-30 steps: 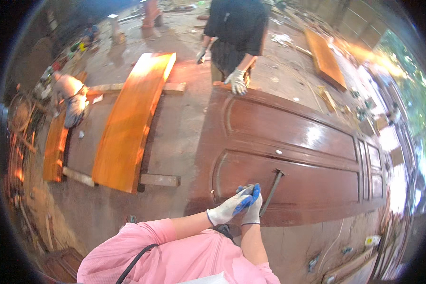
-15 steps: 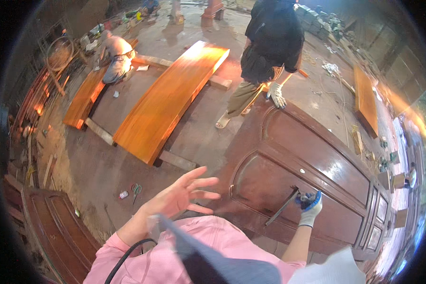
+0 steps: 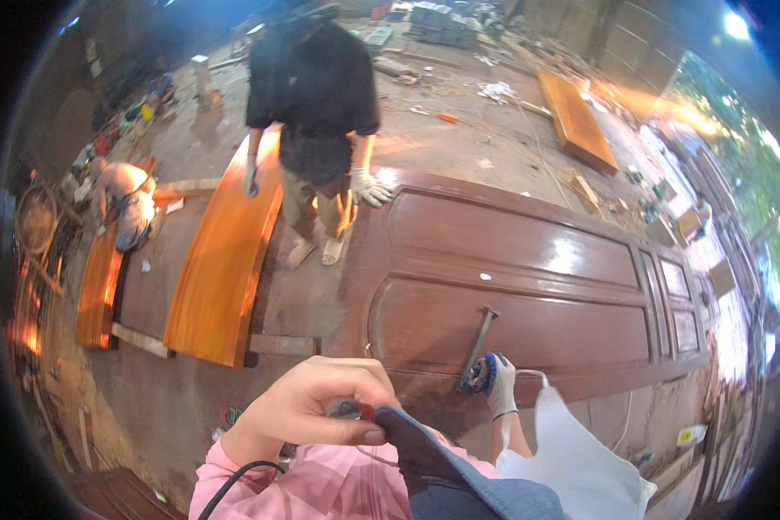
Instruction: The person sands a large wooden door using a power sander, then flips the door and uses a hammer and pliers to remove a metal piece from the surface. The task occurs in a cluttered woodworking shop with other workers visible in the background.
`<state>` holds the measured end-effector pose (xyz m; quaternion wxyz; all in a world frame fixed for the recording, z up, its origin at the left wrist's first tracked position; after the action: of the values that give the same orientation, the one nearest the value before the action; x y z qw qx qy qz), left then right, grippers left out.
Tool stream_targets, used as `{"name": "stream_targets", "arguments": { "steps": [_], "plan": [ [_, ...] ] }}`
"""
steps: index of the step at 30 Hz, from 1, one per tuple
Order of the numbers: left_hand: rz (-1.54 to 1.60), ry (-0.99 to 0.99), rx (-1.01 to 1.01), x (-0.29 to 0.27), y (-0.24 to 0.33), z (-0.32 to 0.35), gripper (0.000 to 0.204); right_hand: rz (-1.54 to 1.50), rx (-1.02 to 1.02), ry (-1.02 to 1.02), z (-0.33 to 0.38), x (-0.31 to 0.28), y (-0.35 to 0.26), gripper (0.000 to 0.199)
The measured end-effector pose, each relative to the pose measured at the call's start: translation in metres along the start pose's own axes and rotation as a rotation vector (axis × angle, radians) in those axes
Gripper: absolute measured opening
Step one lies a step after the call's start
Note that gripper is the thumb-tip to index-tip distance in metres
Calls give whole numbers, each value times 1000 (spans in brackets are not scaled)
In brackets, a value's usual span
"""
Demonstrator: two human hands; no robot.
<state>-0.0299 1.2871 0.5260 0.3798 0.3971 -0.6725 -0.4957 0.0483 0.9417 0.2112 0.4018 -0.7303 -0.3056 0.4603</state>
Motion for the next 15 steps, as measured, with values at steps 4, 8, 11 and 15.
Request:
{"name": "stream_targets", "arguments": {
  "steps": [4,8,11,15],
  "plan": [
    [284,79,202,-4,15,-4,16,-3,141,49,38,-44,62,10],
    [781,-80,352,-8,44,-2,22,-553,705,236,77,-73,108,10],
    [666,-162,469,-11,72,14,17,-492,705,321,89,-89,120,17],
    [670,-198,422,-16,86,7,14,-168,448,236,90,-87,94,29]
  ]
}}
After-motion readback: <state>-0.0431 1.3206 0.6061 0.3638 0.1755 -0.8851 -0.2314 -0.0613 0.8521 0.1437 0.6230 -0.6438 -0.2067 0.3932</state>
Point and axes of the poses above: each hand's wrist, its own z-axis away from the middle knuckle, its own x-axis out of the palm, y = z × x, the point moved 6 cm from there along -z, towards the middle knuckle, and after that the axes turned 14 degrees about y, right-handed, at the moved point
